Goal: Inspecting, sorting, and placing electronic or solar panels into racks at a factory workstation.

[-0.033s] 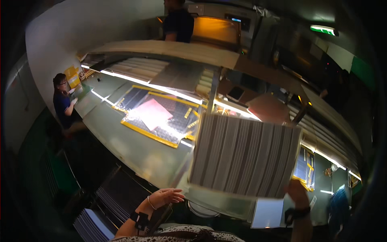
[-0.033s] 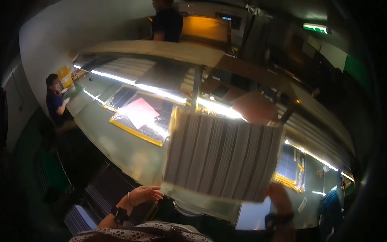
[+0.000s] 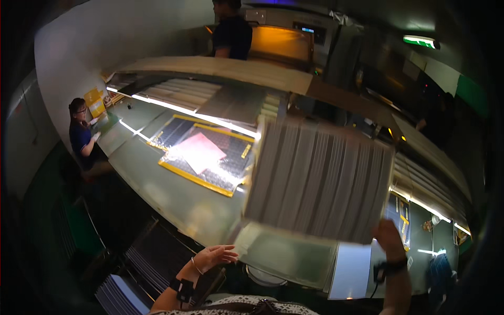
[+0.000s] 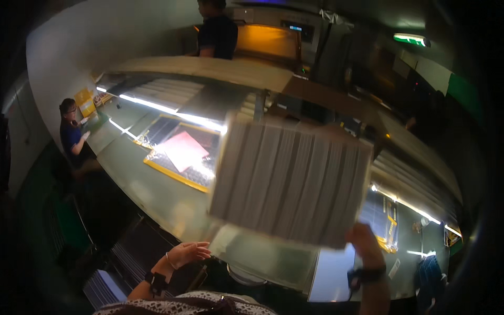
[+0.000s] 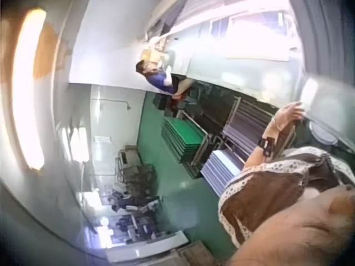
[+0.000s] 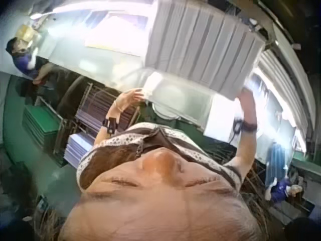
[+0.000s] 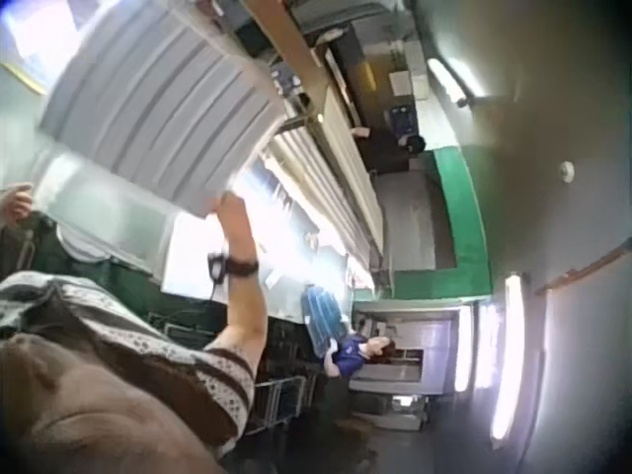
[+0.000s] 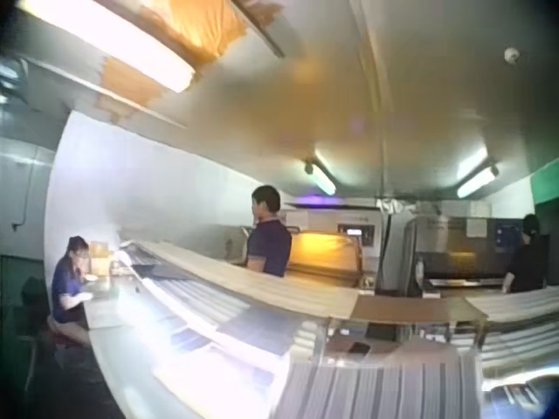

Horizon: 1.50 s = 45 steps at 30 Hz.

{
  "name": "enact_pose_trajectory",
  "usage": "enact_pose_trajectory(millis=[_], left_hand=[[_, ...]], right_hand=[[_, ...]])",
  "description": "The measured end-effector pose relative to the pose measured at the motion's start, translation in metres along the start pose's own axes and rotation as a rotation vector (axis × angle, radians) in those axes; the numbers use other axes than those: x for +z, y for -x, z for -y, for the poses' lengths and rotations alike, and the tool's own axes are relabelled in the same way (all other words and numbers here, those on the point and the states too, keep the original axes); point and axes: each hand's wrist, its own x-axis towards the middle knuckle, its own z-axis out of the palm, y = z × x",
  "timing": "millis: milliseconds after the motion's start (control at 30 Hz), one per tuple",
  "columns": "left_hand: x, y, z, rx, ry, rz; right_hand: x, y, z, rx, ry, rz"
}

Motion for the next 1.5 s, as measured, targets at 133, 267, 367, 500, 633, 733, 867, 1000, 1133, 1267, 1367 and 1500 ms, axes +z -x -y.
enact_pose_trajectory(millis=[133,267,367,500,633,733,867,1000,1133,1267,1367,1500], left_hand=[[-0.051,0.019,0.017,0.011,-0.31,-0.361],[-0.067,0.039,0.032,-0.07,-0.027,-0.564],[-0.094,0.064,0.06,-0.054,0.043,-0.698],[-0.107,0.087,0.081,-0.026,0.214,-0.792],[-0.127,0.095,0.098,0.026,0.243,-0.793],[-0.118,0.085,0.076,-0.126,0.126,-0.854],[-0.101,0.044,0.054,-0.116,-0.004,-0.696],[-0.09,0.026,0.066,-0.103,-0.093,-0.67],[-0.074,-0.01,0.075,-0.225,-0.192,-0.49],[-0.051,-0.027,0.083,-0.389,-0.36,-0.405],[-0.053,-0.051,0.106,-0.514,-0.502,-0.29],[-0.019,-0.094,0.119,-0.518,-0.585,-0.153]], right_hand=[[-0.004,-0.186,0.062,-0.323,-0.473,-0.441],[0.007,-0.344,0.14,-0.485,-1.729,0.076],[0.048,-0.428,0.202,-0.381,-1.795,-0.044],[0.091,-0.475,0.251,-0.202,-1.534,-0.14],[0.104,-0.514,0.268,-0.242,-1.406,0.18],[0.109,-0.496,0.282,-0.162,-1.052,0.243],[0.138,-0.447,0.194,-0.656,-0.519,0.182],[0.193,-0.28,0.119,-0.226,-0.693,0.351],[0.191,-0.12,-0.045,0.246,-0.386,-0.215],[0.224,0.043,-0.241,0.645,0.4,-0.614],[0.246,0.126,-0.271,0.945,0.505,-0.311],[0.293,0.177,-0.249,0.999,0.531,-0.623]])
